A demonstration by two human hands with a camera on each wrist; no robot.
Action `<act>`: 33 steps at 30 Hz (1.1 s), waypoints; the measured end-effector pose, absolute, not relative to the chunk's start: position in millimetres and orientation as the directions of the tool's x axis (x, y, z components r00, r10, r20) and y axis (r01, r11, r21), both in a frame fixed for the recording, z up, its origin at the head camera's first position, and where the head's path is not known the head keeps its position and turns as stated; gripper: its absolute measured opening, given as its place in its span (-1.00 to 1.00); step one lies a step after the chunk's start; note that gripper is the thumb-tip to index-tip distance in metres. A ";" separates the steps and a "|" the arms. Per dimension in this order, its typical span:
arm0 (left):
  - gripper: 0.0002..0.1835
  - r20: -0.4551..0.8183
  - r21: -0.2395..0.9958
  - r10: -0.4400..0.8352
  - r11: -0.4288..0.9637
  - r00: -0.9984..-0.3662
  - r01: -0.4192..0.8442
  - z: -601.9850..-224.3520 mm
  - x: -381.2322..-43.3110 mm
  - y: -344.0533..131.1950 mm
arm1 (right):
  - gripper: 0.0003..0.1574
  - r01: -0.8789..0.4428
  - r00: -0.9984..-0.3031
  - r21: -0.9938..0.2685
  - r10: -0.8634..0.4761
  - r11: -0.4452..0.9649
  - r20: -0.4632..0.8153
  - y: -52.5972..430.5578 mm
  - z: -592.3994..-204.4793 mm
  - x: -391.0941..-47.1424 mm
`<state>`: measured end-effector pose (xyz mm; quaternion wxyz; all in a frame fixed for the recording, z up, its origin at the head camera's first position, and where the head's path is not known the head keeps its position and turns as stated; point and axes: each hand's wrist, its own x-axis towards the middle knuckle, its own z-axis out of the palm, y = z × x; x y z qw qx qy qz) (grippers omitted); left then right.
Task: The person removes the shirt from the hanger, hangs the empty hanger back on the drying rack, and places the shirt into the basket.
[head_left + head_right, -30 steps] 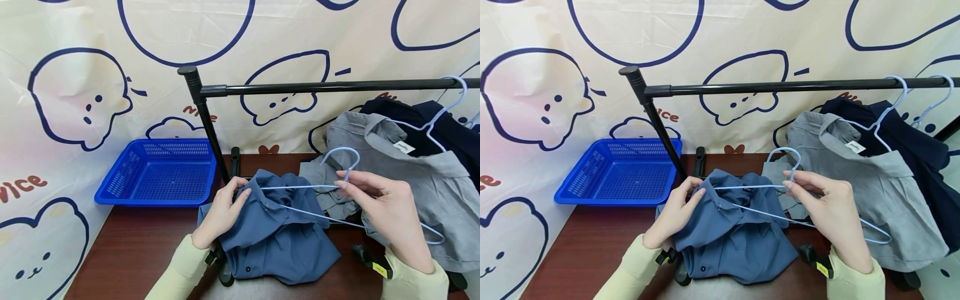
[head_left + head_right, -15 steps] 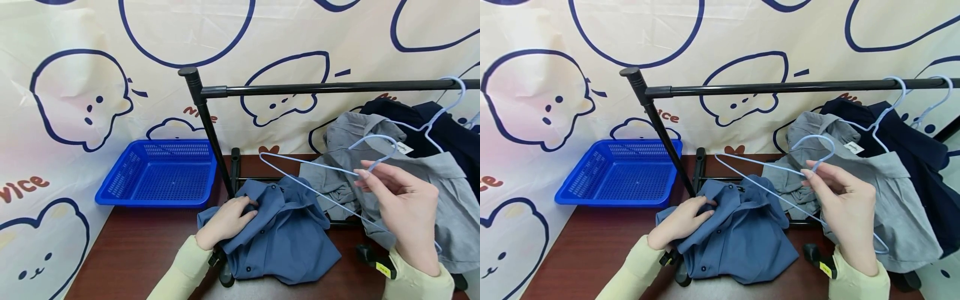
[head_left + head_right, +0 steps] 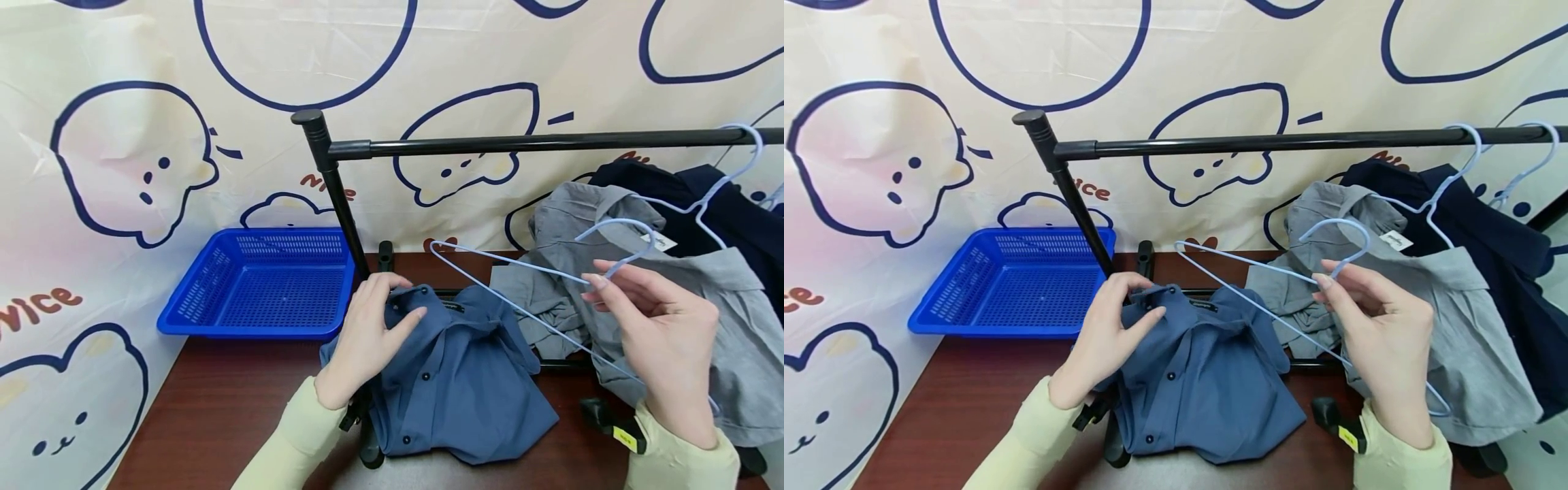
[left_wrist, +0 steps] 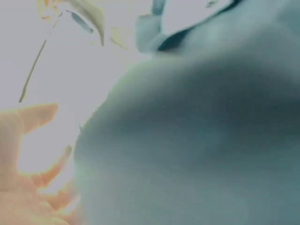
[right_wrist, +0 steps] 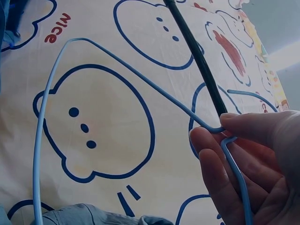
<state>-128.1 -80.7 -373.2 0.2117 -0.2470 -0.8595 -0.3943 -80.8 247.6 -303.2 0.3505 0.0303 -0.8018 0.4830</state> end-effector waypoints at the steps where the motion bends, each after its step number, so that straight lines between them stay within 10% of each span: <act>1: -0.58 0.583 0.563 0.261 0.553 -0.770 0.614 -368.1 -128.2 -80.2 | -0.70 -0.384 -0.753 -0.752 0.290 0.536 0.591 247.6 -303.2 -80.7; 20: -0.25 0.921 0.096 0.295 0.466 -0.256 0.880 -246.2 -155.7 -75.7 | -0.69 -0.357 -0.769 -0.756 0.287 0.548 0.571 246.4 -301.8 -79.3; 33: -0.38 0.903 -0.052 0.365 0.617 -0.228 0.785 -212.7 -195.1 -63.3 | -0.71 -0.372 -0.770 -0.759 0.278 0.535 0.574 244.7 -304.6 -84.1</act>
